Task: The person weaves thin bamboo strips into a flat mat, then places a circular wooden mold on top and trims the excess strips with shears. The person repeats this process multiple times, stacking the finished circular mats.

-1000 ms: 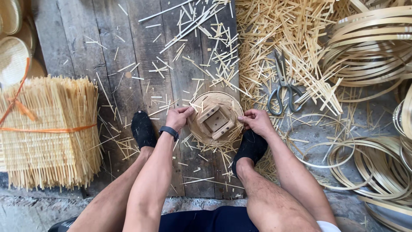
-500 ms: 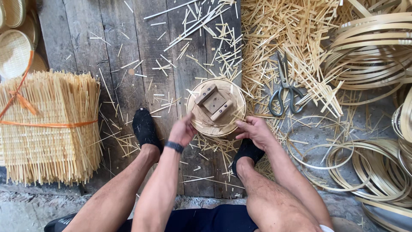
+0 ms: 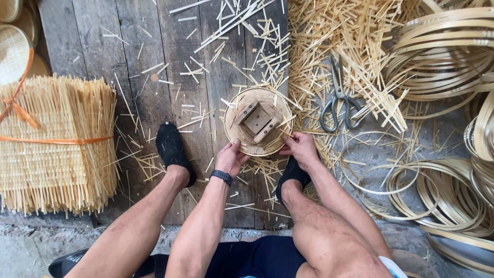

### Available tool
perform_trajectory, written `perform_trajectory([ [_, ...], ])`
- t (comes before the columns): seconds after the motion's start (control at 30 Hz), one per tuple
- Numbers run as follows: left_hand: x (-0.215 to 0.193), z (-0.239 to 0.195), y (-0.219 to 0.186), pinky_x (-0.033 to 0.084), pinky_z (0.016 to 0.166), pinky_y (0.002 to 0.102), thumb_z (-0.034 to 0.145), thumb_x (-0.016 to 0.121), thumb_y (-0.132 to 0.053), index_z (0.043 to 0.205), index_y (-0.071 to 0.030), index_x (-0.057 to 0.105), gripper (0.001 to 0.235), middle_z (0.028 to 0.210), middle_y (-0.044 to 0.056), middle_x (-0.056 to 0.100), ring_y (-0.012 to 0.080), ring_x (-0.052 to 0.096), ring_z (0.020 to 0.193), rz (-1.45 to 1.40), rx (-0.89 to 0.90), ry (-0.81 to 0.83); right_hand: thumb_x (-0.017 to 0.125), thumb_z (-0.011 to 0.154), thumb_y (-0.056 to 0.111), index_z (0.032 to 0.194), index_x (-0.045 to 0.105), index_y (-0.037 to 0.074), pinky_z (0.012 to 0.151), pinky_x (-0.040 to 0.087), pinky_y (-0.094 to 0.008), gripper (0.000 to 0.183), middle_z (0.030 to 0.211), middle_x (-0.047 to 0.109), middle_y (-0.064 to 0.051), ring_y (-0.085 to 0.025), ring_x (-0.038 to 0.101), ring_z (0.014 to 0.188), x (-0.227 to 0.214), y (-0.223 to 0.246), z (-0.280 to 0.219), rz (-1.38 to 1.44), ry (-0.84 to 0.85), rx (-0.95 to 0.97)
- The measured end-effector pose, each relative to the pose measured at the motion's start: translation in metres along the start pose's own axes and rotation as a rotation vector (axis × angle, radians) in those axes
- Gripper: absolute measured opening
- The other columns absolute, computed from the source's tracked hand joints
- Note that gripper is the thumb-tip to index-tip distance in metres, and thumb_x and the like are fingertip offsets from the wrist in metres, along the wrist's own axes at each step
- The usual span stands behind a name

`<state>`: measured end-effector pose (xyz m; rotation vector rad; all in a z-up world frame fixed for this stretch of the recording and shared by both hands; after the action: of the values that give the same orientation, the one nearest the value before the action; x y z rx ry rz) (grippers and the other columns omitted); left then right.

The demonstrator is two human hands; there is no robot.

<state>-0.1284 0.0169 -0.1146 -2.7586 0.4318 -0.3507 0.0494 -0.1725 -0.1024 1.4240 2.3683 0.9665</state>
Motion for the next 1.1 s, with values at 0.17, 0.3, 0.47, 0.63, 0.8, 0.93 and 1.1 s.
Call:
perform_trajectory([
  [0.17,0.010,-0.009,0.014,0.065,0.071,0.039,0.102,0.058,-0.015,0.132,-0.007,0.057,0.031,0.110,0.008,0.071,0.0267,0.075,0.090,-0.040,0.085,-0.023,0.074,0.092,0.014,0.098,0.072,-0.004,0.057,0.064,-0.032,0.019,0.083,0.074,-0.010,-0.019,0.074,0.069,-0.005,-0.004,0.003,-0.045,0.018,-0.021],
  [0.3,0.021,-0.015,0.009,0.063,0.067,0.038,0.101,0.057,-0.013,0.134,-0.007,0.059,0.033,0.104,0.010,0.073,0.0282,0.074,0.085,0.046,0.089,-0.135,0.076,0.092,0.016,0.102,0.071,-0.010,0.056,0.064,-0.032,0.028,0.087,0.074,-0.016,-0.022,0.074,0.070,0.000,-0.005,0.000,-0.055,0.015,-0.037],
  [0.47,0.030,-0.049,-0.041,0.060,0.070,0.037,0.098,0.064,-0.013,0.135,-0.006,0.062,0.037,0.103,0.009,0.073,0.0229,0.070,0.084,0.452,0.433,-0.123,0.083,0.085,0.029,0.144,0.044,-0.006,0.080,0.059,-0.041,0.079,0.125,0.062,-0.023,-0.029,0.067,0.106,0.006,0.034,-0.012,-0.229,-0.070,-0.201],
  [0.63,0.052,-0.103,-0.095,0.061,0.081,0.030,0.093,0.071,-0.022,0.133,-0.004,0.066,0.045,0.114,0.009,0.074,0.0199,0.072,0.094,0.932,1.003,0.073,0.092,0.061,0.032,0.157,0.012,0.003,0.108,0.045,-0.046,0.128,0.140,0.050,-0.019,-0.028,0.054,0.129,0.022,0.086,-0.034,-0.297,0.158,-0.342],
  [0.8,0.111,-0.117,-0.088,0.057,0.090,0.032,0.103,0.064,-0.043,0.128,-0.005,0.065,0.046,0.113,0.015,0.070,0.0205,0.068,0.103,0.714,1.110,0.165,0.093,0.071,0.030,0.137,0.036,-0.003,0.102,0.052,-0.038,0.093,0.129,0.061,-0.019,-0.025,0.062,0.119,0.045,0.106,-0.042,-0.244,-0.057,-0.379],
  [0.93,0.126,-0.108,-0.083,0.055,0.091,0.031,0.110,0.051,-0.050,0.131,-0.005,0.067,0.052,0.117,0.015,0.075,0.0209,0.072,0.108,0.665,1.125,0.054,0.091,0.071,0.025,0.130,0.046,-0.005,0.096,0.056,-0.034,0.080,0.121,0.066,-0.017,-0.023,0.067,0.110,0.044,0.100,-0.038,-0.191,-0.070,-0.415],
  [1.1,0.110,-0.079,-0.091,0.059,0.066,0.035,0.100,0.046,-0.056,0.130,-0.014,0.073,0.059,0.092,0.013,0.078,0.0227,0.076,0.082,0.800,0.914,0.009,0.089,0.071,0.026,0.127,0.046,-0.004,0.093,0.058,-0.034,0.077,0.117,0.067,-0.017,-0.021,0.069,0.104,0.034,0.089,-0.033,-0.231,-0.086,-0.429],
])
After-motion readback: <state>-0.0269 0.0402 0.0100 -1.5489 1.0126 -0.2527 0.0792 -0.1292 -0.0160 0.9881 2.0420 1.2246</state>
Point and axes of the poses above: each hand's wrist, its own z-axis towards the middle knuckle, its own x-axis out of the palm, y = z × x, the point moved 1 cm from there along z, towards the middle knuckle
